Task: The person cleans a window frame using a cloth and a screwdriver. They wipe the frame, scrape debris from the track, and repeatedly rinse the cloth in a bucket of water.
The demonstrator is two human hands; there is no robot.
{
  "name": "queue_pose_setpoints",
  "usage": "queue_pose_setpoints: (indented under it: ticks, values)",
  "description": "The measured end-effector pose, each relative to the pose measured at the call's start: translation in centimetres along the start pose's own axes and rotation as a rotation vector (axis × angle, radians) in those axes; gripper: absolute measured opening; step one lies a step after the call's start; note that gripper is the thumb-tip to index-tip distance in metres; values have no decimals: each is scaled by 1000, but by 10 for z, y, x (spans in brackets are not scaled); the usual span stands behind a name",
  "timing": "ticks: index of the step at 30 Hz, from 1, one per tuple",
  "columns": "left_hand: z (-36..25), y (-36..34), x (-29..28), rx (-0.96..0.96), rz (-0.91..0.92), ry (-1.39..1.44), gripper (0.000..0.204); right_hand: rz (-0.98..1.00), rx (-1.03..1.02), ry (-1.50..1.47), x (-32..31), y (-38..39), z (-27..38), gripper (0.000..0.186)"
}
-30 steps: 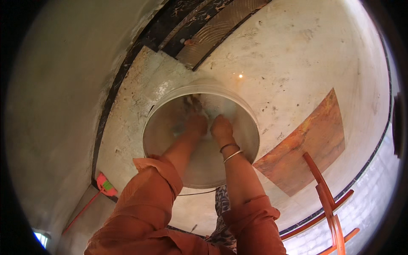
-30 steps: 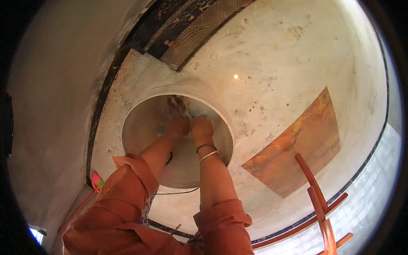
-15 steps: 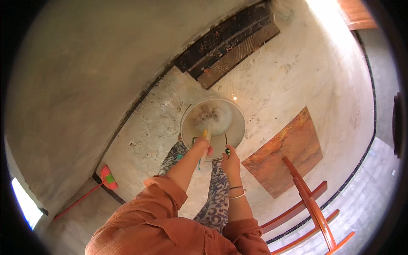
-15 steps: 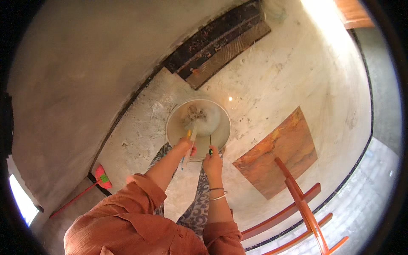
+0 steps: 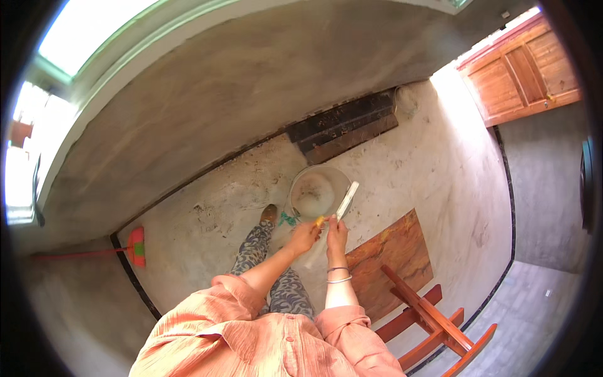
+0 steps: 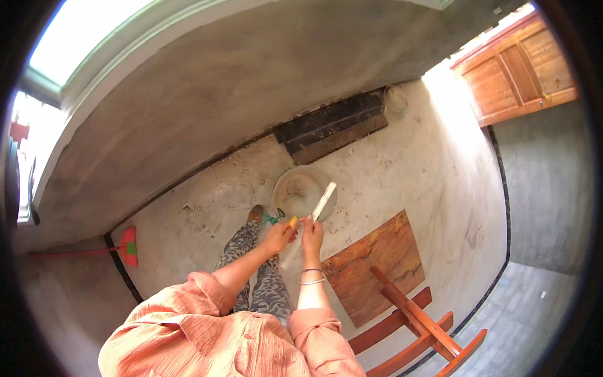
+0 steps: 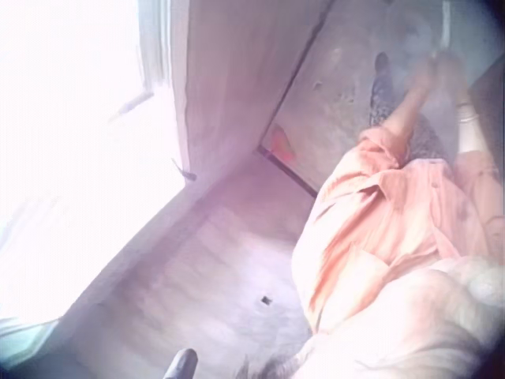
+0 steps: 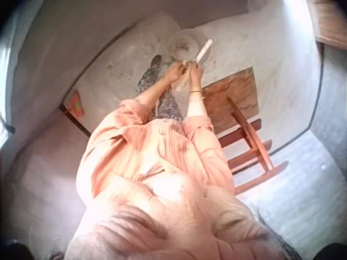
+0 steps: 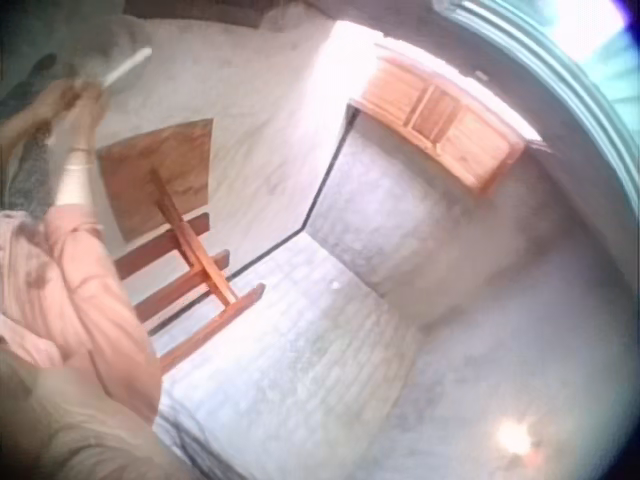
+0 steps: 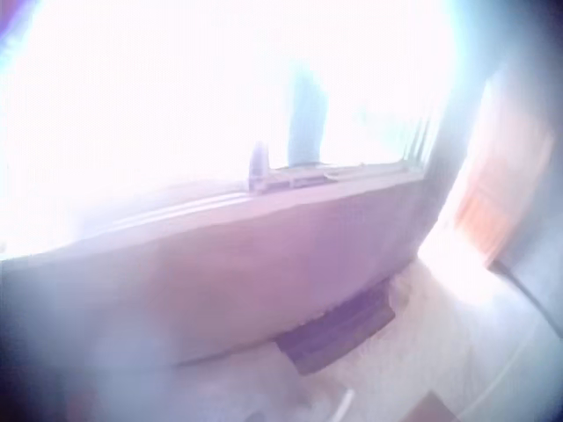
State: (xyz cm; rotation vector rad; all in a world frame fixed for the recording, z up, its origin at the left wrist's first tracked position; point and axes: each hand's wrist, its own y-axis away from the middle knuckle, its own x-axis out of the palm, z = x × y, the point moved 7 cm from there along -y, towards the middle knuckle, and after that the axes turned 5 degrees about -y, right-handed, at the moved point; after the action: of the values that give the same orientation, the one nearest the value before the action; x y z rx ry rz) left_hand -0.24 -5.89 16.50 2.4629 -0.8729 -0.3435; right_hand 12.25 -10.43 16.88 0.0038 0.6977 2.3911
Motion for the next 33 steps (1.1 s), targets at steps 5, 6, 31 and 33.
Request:
queue_pose_setpoints:
  ticks: [5, 6, 31, 33]
  values:
    - [-29, 71, -72, 53, -85, 491, 45, 447, -255, -3, 48, 72, 92, 29]
    - [-42, 89, -90, 100, -51, 551, 48, 568, -272, 2, 62, 87, 99, 29]
    - [40, 587, -580, 420, -1605, -165, 13, 1147, -1065, 882, 488, 358, 378, 9]
    - [31, 582, -604, 458, -1669, -183, 15, 1160, -1407, 790, 560, 408, 401, 10]
